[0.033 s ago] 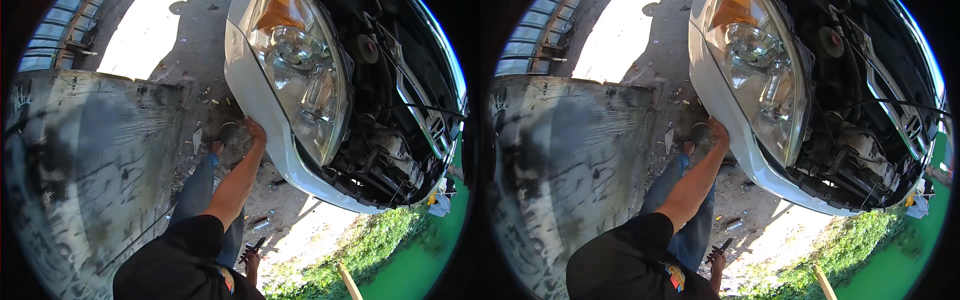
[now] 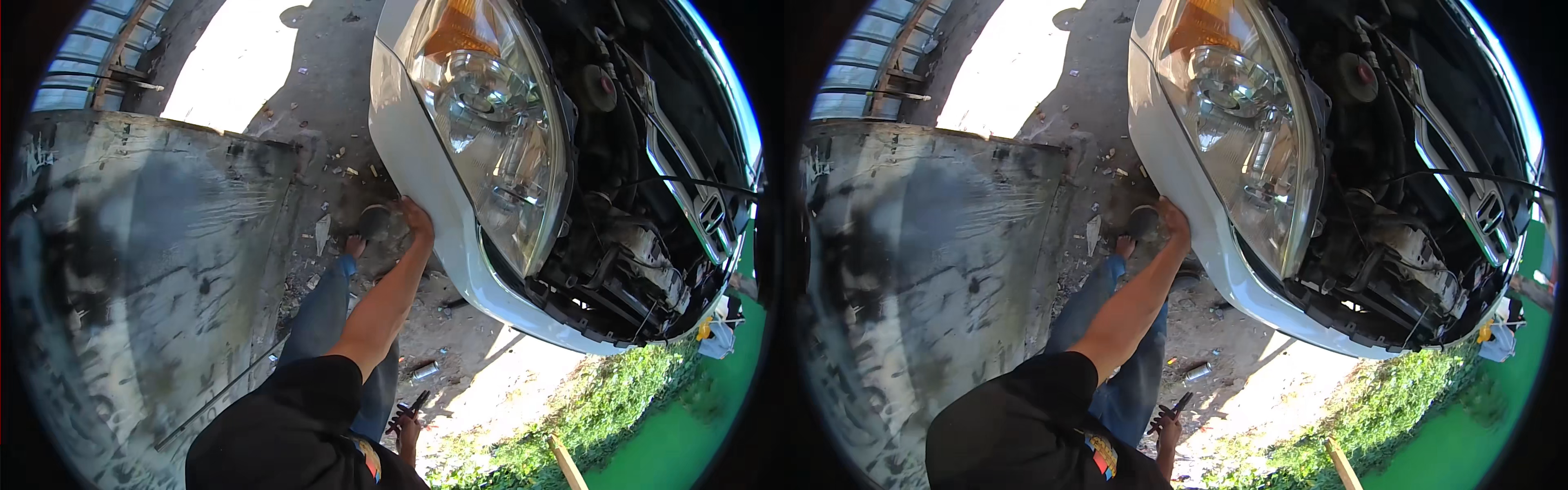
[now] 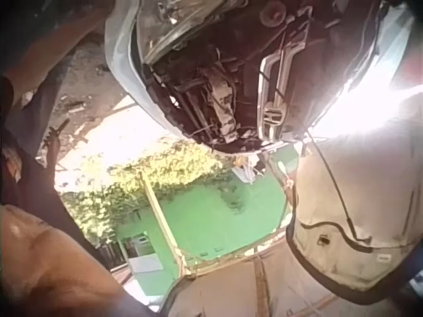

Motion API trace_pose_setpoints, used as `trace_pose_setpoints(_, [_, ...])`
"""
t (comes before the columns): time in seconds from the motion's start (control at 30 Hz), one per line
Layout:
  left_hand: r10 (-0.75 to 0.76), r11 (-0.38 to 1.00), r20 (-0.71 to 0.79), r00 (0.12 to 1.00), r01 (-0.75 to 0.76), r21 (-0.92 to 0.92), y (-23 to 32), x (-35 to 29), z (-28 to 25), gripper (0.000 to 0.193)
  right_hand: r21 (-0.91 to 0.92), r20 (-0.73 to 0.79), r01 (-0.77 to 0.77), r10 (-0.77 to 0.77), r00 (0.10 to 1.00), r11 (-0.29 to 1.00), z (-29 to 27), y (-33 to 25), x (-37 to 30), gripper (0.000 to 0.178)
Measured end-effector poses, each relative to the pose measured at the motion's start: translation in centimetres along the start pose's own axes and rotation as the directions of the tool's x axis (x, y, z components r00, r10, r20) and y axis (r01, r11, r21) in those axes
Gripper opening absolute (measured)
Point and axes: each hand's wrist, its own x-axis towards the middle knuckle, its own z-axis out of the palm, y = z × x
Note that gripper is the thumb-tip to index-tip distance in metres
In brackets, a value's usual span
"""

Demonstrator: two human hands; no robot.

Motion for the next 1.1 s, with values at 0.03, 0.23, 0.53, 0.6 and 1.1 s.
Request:
trace_pose_setpoints(0.03, [0.036, 0.999, -0.013, 0.999, -0.036, -0.017, 1.0, 2.6, -0.4, 0.063, -0.001, 0.04, 0.001, -0.001, 0.999, 1.0, 2.2, -0.1, 1.1, 0.038])
trace_pose_setpoints(0.23, [0.066, 0.935, 0.203, 0.977, -0.131, 0.329, 1.7, -0.3, -7.6, 0.066, -0.032, 0.037, 0.062, -0.061, 0.997, 0.998, 1.9, -0.4, 1.6, 0.037])
trace_pose_setpoints(0.53, [0.135, 0.209, 0.238, 0.962, -0.262, 0.942, 12.1, -6.9, -34.1, 0.046, -0.112, -0.31, 0.234, -0.258, 0.915, 0.966, -1.8, -5.3, 0.5, 0.039])
trace_pose_setpoints(0.6, [0.154, 0.14, 0.102, 0.983, -0.124, 0.982, 15.6, -5.5, -38.9, 0.045, -0.089, -0.317, 0.32, -0.331, 0.888, 0.943, -1.3, -8.1, 0.0, 0.035])
trace_pose_setpoints(1.1, [-0.029, 0.521, 0.294, 0.955, -0.237, 0.82, 24.2, -4.8, -37.3, 0.041, -0.124, -0.577, 0.756, -0.667, 0.472, 0.643, -1.5, -42.9, 2.3, 0.051])
